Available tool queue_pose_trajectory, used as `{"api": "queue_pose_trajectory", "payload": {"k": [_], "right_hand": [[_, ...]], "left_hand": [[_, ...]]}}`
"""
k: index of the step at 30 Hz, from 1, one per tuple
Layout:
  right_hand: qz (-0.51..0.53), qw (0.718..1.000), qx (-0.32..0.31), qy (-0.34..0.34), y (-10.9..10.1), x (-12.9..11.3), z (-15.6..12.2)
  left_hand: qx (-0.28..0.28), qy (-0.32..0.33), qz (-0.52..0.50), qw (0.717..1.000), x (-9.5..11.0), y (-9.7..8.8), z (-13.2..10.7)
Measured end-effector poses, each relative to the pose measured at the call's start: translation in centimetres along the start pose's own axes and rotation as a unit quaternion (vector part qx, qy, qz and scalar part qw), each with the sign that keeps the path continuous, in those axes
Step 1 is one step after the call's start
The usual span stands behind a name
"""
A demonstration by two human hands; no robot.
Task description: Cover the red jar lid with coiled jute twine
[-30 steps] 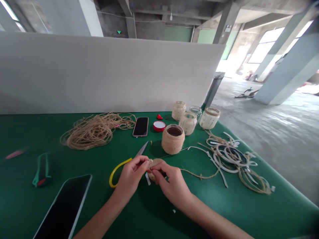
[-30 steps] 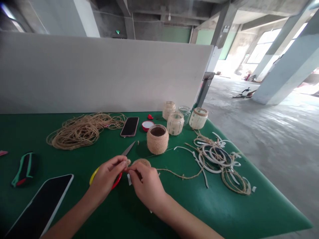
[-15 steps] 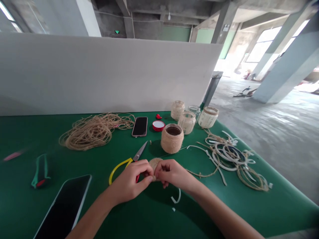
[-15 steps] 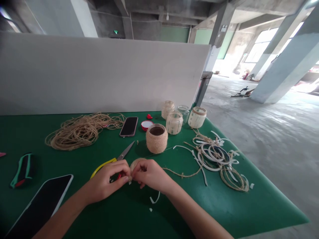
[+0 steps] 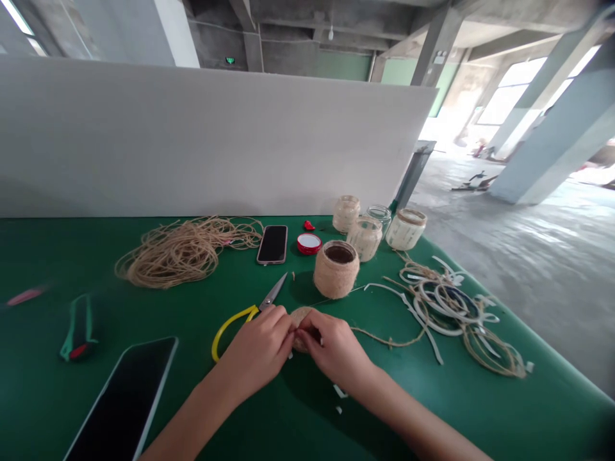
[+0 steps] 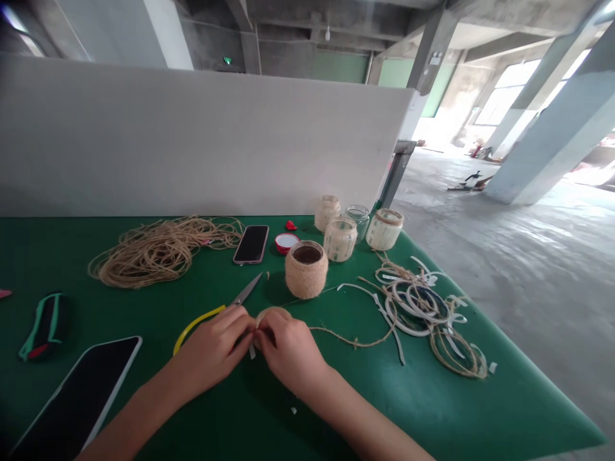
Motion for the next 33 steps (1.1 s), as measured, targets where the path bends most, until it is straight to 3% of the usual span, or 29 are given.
{"api": "queue_pose_trajectory", "payload": {"k": [4,8,13,18,24,29,33], "right_hand": [[-0.078,0.990,0.059,-0.102,-0.1,-1.1,-0.7],[-0.171,0.960,0.130,-0.181,-0.4,-1.7,-1.2],[-0.235,0.925,0.155,-0.257,-0.5,-1.9,-1.9],[-0.259,0.904,0.169,-0.295,-0.7,-2.2,-2.5],[-0.258,0.895,0.178,-0.317,-0.8,-2.3,-2.6],[-0.270,0.885,0.190,-0.328,-0.8,-2.4,-2.5],[-0.288,0.874,0.200,-0.336,-0.9,-2.6,-2.5]], "left_hand": [[0.092,-0.081,-0.093,0.988,-0.3,-0.5,0.1],[0.145,-0.167,-0.232,0.947,-0.3,-0.2,0.0],[0.166,-0.263,-0.446,0.839,-0.1,1.0,-0.2],[0.212,-0.272,-0.608,0.715,0.5,1.8,-0.2],[0.242,-0.299,-0.684,0.619,1.1,2.2,-0.3],[0.220,-0.301,-0.722,0.582,1.4,2.4,-0.5],[0.203,-0.307,-0.730,0.576,1.2,2.3,-0.6]]}}
Point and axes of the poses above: each hand's wrist, its own z-axis towards the middle knuckle, its own y-axis out of the palm, x = y × z, the point moved 5 cm from there along z, towards the middle knuckle, and after that the axes turned 10 degrees about y, right-handed, at the moved point
